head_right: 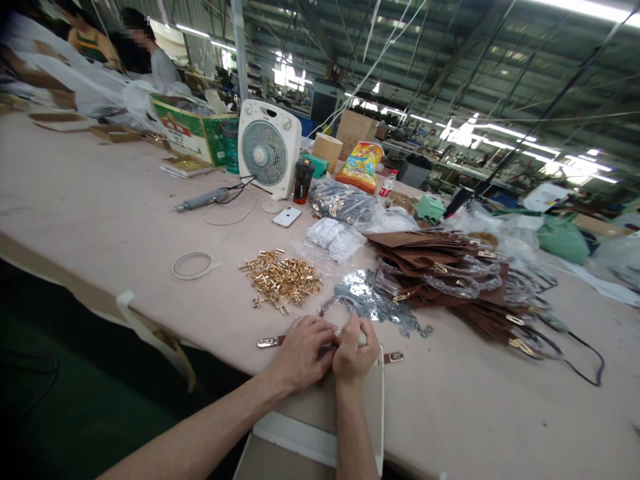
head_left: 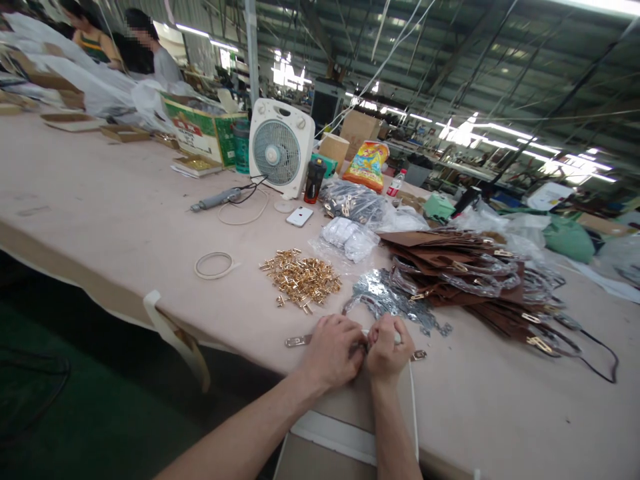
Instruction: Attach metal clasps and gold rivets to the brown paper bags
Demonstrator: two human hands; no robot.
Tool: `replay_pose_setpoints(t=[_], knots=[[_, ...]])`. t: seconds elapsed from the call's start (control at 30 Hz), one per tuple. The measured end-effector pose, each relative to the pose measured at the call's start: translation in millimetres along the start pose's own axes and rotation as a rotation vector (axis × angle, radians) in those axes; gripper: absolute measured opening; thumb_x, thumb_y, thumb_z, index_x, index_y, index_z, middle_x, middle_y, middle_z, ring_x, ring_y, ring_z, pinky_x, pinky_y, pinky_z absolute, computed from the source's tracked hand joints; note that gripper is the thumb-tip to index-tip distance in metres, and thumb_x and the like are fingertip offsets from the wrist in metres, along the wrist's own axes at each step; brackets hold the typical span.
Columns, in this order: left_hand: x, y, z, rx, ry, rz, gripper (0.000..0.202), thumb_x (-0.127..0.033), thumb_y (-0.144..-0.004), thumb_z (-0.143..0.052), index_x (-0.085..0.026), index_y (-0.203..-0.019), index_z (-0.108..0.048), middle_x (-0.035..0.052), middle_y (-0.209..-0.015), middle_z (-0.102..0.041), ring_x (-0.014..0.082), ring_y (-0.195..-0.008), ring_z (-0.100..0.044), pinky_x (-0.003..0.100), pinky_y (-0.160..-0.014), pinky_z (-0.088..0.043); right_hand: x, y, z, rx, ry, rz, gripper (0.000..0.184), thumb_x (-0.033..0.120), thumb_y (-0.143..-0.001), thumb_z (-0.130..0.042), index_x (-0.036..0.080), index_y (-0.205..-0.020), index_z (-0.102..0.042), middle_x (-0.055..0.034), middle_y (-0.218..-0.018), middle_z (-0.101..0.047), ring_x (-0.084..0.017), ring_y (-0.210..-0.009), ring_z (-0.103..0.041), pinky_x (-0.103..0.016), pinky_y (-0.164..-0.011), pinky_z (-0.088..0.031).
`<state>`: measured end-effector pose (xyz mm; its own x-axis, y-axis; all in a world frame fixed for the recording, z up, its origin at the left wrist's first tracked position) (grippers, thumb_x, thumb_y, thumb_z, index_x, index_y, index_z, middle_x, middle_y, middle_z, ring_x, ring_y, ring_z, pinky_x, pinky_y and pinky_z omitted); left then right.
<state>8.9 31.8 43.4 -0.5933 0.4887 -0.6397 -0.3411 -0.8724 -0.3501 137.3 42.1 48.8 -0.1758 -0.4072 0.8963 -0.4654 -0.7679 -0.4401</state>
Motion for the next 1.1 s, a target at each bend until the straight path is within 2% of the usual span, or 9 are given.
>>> replay_pose_setpoints(t=[0.07,0.17,0.3,0.63,0.73,0.87,0.93,1.0,1.1], knots=[[0,1,0.6,-0.005,0.004,0.004,0.019,-0.025,-0.091,-0.066,-0.028,-0.110,-0.069,0.0027,-0.116,-0.074,0.0266,-0.117,-0.060,0.044,-0.106,-0.043,-1,-5,-1,0.017,0.008,-0.028,0.048,0.044,-0.101,-0.063,0.021,-0.062,-0.048,0.0059,-0.053,-0.043,-0.010,-0.047,-0.038,-0.023,-0.045,-0.033],[2,2,-0.1,-0.021,-0.006,0.028,0.031,-0.028,-0.091,-0.067,-0.026,-0.122,-0.065,0.0056,-0.121,-0.072,0.0284,-0.120,-0.059,0.046,-0.108,-0.043,-2,-16,2,0.047,-0.164,-0.138,0.047,0.046,-0.099,-0.064,0.022,-0.063,-0.045,0.0077,-0.052,-0.039,-0.008,-0.043,-0.033,-0.021,-0.040,-0.026],[1,3,-2.4,-0.039,-0.040,-0.005,0.042,-0.028,-0.090,-0.069,-0.027,-0.132,-0.063,0.0053,-0.135,-0.068,0.0291,-0.130,-0.054,0.049,-0.115,-0.039,-4,-33,12,-0.033,-0.391,-0.231,0.042,0.046,-0.097,-0.065,0.021,-0.068,-0.047,0.0093,-0.053,-0.038,-0.006,-0.039,-0.030,-0.018,-0.037,-0.025],[-3,5,-2.0,-0.038,-0.090,-0.021,0.033,-0.028,-0.097,-0.063,-0.031,-0.130,-0.066,0.0020,-0.131,-0.071,0.0293,-0.132,-0.053,0.050,-0.115,-0.039,-32,-46,-11,0.134,-0.357,-0.471,0.046,0.054,-0.087,-0.071,0.022,-0.065,-0.046,0.0102,-0.048,-0.037,-0.006,-0.036,-0.028,-0.017,-0.034,-0.024],[-4,5,-2.7,-0.040,-0.098,-0.015,0.031,-0.027,-0.098,-0.063,-0.031,-0.128,-0.066,0.0018,-0.129,-0.071,0.0286,-0.132,-0.053,0.049,-0.115,-0.039,-28,-42,-11,0.218,-0.348,-0.430,0.046,0.051,-0.090,-0.069,0.022,-0.065,-0.045,0.0101,-0.049,-0.036,-0.006,-0.037,-0.028,-0.018,-0.035,-0.024],[-5,5,-2.5,-0.034,-0.104,-0.024,0.024,-0.027,-0.097,-0.064,-0.031,-0.121,-0.068,0.0017,-0.123,-0.072,0.0271,-0.131,-0.054,0.046,-0.115,-0.040,-15,-28,-9,0.338,-0.270,-0.249,0.046,0.047,-0.096,-0.065,0.021,-0.063,-0.046,0.0078,-0.051,-0.039,-0.007,-0.041,-0.034,-0.019,-0.039,-0.027],[-6,5,-1.2,-0.031,-0.109,-0.034,0.023,-0.028,-0.098,-0.062,-0.031,-0.120,-0.068,0.0020,-0.122,-0.072,0.0269,-0.131,-0.054,0.046,-0.116,-0.039,-11,-22,-6,0.342,-0.264,-0.187,0.047,0.045,-0.097,-0.065,0.021,-0.062,-0.045,0.0071,-0.052,-0.040,-0.008,-0.042,-0.035,-0.020,-0.040,-0.028],[-7,6,-0.3,-0.022,-0.114,-0.053,0.025,-0.031,-0.098,-0.062,-0.030,-0.123,-0.066,0.0027,-0.124,-0.071,0.0274,-0.133,-0.053,0.046,-0.116,-0.038,-8,-21,-3,0.315,-0.310,-0.185,0.046,0.044,-0.097,-0.064,0.022,-0.063,-0.043,0.0075,-0.052,-0.039,-0.007,-0.042,-0.033,-0.020,-0.039,-0.026],[-6,7,-1.8,0.009,-0.121,-0.071,0.041,-0.048,-0.092,-0.071,-0.029,-0.128,-0.064,0.0041,-0.132,-0.068,0.0312,-0.135,-0.051,0.049,-0.115,-0.038,1,-27,2,0.267,-0.384,-0.191,0.044,0.042,-0.099,-0.063,0.022,-0.064,-0.044,0.0082,-0.052,-0.036,-0.007,-0.040,-0.030,-0.019,-0.037,-0.023]])
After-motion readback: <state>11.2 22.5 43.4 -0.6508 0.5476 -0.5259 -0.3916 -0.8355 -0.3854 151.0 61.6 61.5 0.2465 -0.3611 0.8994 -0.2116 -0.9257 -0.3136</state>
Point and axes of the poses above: each hand's wrist, its own y-axis away from the middle knuckle, its own z-axis out of the back of the hand, x = y × z, the point moved 6 cm from there along -y, towards the middle knuckle
